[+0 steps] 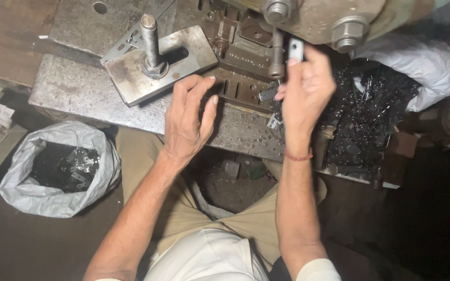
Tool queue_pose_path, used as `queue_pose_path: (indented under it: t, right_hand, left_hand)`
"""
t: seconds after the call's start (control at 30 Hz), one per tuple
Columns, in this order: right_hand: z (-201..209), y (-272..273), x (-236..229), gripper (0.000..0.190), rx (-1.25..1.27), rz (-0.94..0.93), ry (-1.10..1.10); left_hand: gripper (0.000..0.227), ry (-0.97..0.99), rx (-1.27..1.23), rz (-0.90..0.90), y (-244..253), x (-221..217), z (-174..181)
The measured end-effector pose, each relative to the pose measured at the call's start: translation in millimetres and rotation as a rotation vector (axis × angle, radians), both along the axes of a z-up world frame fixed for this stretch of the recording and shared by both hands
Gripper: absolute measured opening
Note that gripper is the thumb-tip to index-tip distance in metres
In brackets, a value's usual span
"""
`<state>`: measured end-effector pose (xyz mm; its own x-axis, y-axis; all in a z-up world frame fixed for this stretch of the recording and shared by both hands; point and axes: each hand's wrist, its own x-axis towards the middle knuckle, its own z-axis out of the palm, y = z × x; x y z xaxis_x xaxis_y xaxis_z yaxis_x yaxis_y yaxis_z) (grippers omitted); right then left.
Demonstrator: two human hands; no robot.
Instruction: The person sits on the floor and operates a manual press machine to shape small metal pieces. They pick up a metal component, place it into the press die, pull the lever to activate the press, and then remove the finished piece, repeating this cycle continuously.
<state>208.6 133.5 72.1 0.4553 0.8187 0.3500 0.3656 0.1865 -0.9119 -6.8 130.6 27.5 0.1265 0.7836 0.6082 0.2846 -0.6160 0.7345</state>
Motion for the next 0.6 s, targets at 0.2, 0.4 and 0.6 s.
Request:
queue_pose_path:
  t: [0.2, 0.4, 0.6]
  right_hand:
    - [3.9, -4.2, -0.5, 0.029, -0.277, 0.031, -0.119]
    - [15.7, -45.8, -2.2, 0.023, -0.219, 0.014, -0.050]
    - [-1.1, -49.2, -10.8, 0.013, -0.123, 0.069, -0.150]
  left_hand:
    - [0.037, -0.049, 0.026, 0.055, 0.0, -2.2, -3.9]
    - [0.035, -0.108, -0.009, 0.023, -0.5, -3.0, -6.8]
    - [0.031, -0.095, -0.006, -0.003, 0.5, -5.0, -2.6]
